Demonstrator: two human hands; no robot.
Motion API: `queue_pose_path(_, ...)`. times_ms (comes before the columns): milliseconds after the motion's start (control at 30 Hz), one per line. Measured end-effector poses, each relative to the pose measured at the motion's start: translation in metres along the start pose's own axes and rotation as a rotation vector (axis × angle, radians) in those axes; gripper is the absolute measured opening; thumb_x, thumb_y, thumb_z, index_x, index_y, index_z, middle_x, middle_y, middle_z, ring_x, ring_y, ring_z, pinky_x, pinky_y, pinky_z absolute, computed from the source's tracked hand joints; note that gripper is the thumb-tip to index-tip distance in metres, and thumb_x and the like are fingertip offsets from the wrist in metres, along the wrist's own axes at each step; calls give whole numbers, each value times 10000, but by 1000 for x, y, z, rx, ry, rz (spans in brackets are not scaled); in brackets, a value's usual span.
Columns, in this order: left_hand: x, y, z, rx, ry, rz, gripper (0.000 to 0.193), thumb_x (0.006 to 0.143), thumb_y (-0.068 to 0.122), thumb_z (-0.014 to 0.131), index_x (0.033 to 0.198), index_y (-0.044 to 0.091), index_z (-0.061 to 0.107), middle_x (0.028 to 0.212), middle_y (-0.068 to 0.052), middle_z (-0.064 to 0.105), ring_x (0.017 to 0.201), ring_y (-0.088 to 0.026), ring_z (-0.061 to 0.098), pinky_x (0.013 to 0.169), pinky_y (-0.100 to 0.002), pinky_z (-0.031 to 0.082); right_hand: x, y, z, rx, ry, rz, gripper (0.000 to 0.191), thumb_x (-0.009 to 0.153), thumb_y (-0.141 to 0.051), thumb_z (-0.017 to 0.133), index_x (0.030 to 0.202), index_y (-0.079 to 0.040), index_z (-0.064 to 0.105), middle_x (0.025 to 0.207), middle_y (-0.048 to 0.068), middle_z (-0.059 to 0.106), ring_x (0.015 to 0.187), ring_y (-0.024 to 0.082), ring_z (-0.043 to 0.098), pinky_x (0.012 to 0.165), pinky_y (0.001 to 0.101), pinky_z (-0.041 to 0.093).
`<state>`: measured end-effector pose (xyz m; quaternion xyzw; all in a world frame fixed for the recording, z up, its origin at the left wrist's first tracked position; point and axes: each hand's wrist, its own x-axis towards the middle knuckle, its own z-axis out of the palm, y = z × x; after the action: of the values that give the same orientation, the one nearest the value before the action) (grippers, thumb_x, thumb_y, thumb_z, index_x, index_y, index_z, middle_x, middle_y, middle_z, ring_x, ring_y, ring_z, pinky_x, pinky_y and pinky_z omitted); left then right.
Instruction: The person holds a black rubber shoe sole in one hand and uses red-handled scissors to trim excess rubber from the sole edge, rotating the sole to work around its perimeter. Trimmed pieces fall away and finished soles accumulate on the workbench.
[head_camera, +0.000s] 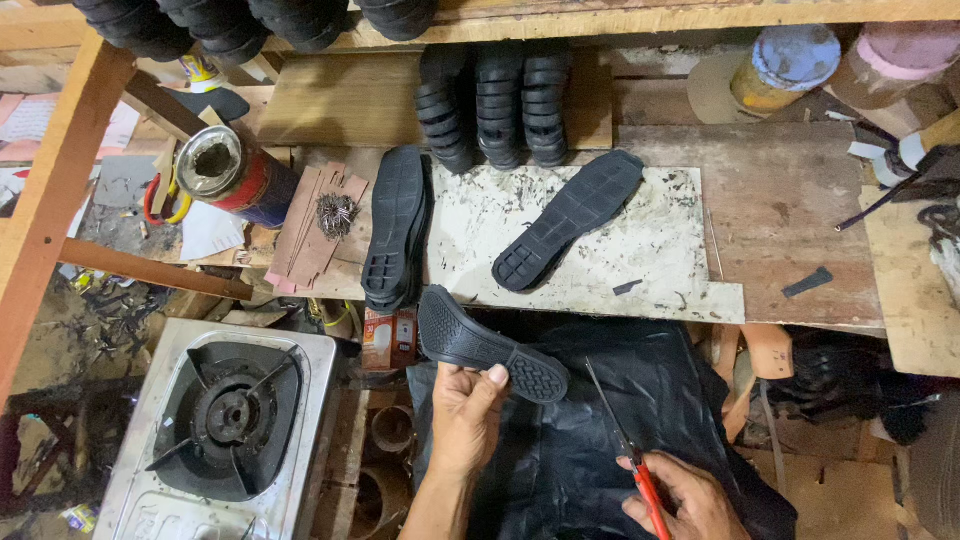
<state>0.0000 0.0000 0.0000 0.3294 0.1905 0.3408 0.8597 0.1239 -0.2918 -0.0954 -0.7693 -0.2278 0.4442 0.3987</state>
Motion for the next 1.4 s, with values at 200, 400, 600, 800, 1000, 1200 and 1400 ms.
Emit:
queue_pose_path(200, -8, -17, -10, 51, -24, -14, 471, 941, -67, 657, 1371, 13, 481, 1210, -102, 652, 1052, -181, 650, 925, -344, 527, 4, -2, 8, 102, 72, 99, 515, 732, -146, 941, 1211, -62, 772, 742, 42, 663, 598, 88, 555, 576, 269, 472)
queue_pose_path(400, -27, -46, -3, 199, -126, -150, 434, 928, -56, 671, 1334, 22, 540, 1184, -66, 686, 1089, -150, 646, 978, -336, 520, 10, -36, 22, 287, 336, -260, 672, 628, -88, 890, 1252, -28, 647, 892, 11, 712, 695, 54, 573, 647, 216, 498)
queue_pose_path(600, -26, -40, -6, 299, -183, -193, 352, 982, 13, 612, 1326, -49, 575, 1253, -97, 702, 1162, -173, 645, 1058, -329, 490, 6, -64, 18, 166, 382, -30, 445, 711, -75, 870, 1124, -15, 715, 857, 56, 743, 742, 97, 669, 675, 255, 554)
queue_pose_path(800, -18, -29, -4, 217, 2, -218, 443, 932, 35, 641, 1351, -36, 517, 1213, -116, 709, 1072, -202, 672, 973, -363, 525, 7, -60, 31, 223, 400, -122, 461, 687, -52, 876, 1113, 8, 710, 849, 62, 746, 734, 100, 663, 688, 251, 552)
queue_pose_path(1000, -20, -32, -9, 382, -152, -296, 615, 920, -56, 696, 1476, 48, 454, 1123, -72, 645, 866, -146, 570, 763, -311, 490, 5, -55, 32, 262, 392, 6, 458, 692, -43, 882, 1116, 13, 717, 847, 78, 734, 747, 105, 660, 688, 275, 552)
queue_pose_path(1200, -5, -25, -14, 252, -128, -141, 528, 930, -92, 622, 1415, 32, 455, 1173, -80, 675, 1011, -141, 653, 896, -316, 543, 7, -28, 20, 183, 141, -103, 523, 680, -139, 904, 1150, -34, 702, 778, 40, 753, 728, 81, 711, 704, 254, 577)
queue_pose_path(1400, 3, -16, -21, 243, -97, -93, 526, 912, -95, 628, 1395, 51, 478, 1154, -56, 665, 973, -132, 627, 859, -308, 520, 5, -4, 17, 170, 82, 312, 497, 743, -208, 964, 1157, -79, 722, 740, 53, 640, 676, 116, 606, 673, 271, 524)
